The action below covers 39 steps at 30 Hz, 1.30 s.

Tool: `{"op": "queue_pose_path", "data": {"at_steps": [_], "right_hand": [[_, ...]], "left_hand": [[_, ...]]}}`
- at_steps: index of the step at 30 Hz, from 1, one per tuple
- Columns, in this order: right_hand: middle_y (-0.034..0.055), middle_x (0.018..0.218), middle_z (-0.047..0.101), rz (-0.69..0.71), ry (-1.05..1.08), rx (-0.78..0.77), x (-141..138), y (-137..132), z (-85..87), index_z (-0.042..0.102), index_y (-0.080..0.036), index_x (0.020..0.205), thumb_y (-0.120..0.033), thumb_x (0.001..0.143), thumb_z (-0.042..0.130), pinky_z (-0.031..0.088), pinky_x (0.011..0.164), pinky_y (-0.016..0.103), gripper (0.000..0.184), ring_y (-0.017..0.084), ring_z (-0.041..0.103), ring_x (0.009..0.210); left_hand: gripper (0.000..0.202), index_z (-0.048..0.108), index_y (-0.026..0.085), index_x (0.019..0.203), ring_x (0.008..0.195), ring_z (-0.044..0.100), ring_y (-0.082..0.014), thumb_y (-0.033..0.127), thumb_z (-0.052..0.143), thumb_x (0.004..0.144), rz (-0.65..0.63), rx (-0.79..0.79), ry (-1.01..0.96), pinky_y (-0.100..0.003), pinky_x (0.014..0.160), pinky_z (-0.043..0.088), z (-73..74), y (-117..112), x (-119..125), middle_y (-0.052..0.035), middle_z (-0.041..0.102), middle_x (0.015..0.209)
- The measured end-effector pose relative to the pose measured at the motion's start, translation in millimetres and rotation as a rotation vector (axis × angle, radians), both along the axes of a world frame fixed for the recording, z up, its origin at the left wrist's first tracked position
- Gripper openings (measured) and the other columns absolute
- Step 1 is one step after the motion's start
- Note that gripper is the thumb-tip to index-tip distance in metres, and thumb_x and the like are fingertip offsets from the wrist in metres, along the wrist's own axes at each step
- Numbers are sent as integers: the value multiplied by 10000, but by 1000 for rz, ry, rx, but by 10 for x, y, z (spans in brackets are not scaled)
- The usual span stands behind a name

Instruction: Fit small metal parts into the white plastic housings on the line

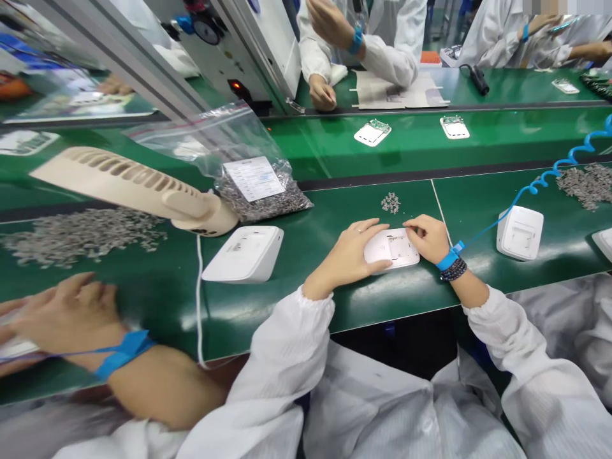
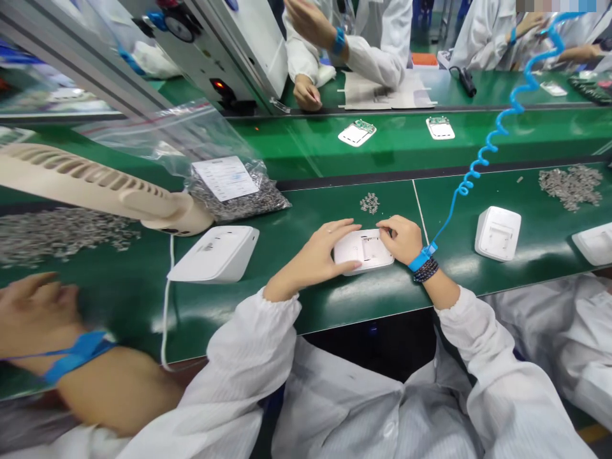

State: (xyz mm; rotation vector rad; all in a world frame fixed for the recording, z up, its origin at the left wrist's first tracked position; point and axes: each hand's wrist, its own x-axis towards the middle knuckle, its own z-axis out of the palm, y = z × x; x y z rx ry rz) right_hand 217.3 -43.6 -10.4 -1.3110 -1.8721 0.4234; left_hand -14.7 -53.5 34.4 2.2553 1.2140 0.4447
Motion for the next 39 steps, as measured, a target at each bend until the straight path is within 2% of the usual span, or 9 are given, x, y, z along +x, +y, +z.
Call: {"op": "queue_pose_path", "data": {"at_steps": [6,13,18,22,24,26,30,32,39], "right_hand": [[19,757,705,-19,85,-70,9,46,7,775,-194,987,-226,826,603,502,649,302,238,139,552,557],[14,724,712,-54,139,-77,68,111,-39,782,-170,983,-257,805,606,484,621,275,266,123,539,534],[11,703,706,-85,160,-71,108,139,-58,787,-173,967,-280,812,604,475,613,269,263,126,547,540],[21,717,717,-80,150,-66,90,135,-62,792,-180,937,-270,812,606,488,632,278,242,138,571,560],[30,736,728,-76,146,-58,82,132,-65,794,-178,920,-266,811,606,493,641,281,234,143,583,572],[37,756,737,-78,138,-52,79,130,-71,795,-179,907,-263,813,604,499,653,284,229,146,593,583],[41,751,742,-96,140,-50,83,130,-86,799,-177,905,-267,813,600,509,652,291,237,151,601,574],[44,740,741,-104,148,-51,85,133,-91,800,-174,901,-271,809,599,507,636,292,241,152,597,561],[41,768,751,-114,138,-41,92,128,-92,795,-199,875,-279,813,596,515,669,294,223,156,612,593]], "left_hand": [[886,480,248,1484,1460,351,-413,571,812,728,-57,93,208,-582,1177,340,33,-203,-26,-178,424,1564],[846,428,205,1492,1363,454,-363,188,750,710,-192,180,509,-505,1108,382,286,-86,351,-168,526,1466],[761,514,226,1413,1379,431,-360,52,680,691,-231,277,650,-579,1171,285,361,-107,248,-121,536,1474],[795,518,246,1434,1482,315,-398,54,706,686,-214,239,675,-589,1183,280,336,-181,135,-143,398,1597],[762,504,240,1459,1496,303,-394,74,687,738,-160,221,647,-555,1168,322,335,-233,166,-159,366,1616],[620,509,217,1461,1470,352,-386,143,615,855,-2,227,611,-549,1125,379,331,-295,263,-179,391,1597],[611,481,197,1488,1438,355,-465,479,568,953,293,221,573,-651,1008,442,247,-389,520,-238,374,1592],[681,494,193,1478,1444,332,-492,575,592,923,325,224,577,-687,1001,428,165,-394,596,-249,381,1585],[565,616,152,1320,1443,343,-496,563,579,934,347,333,522,-713,1051,367,-19,-349,575,-251,441,1544]]}}
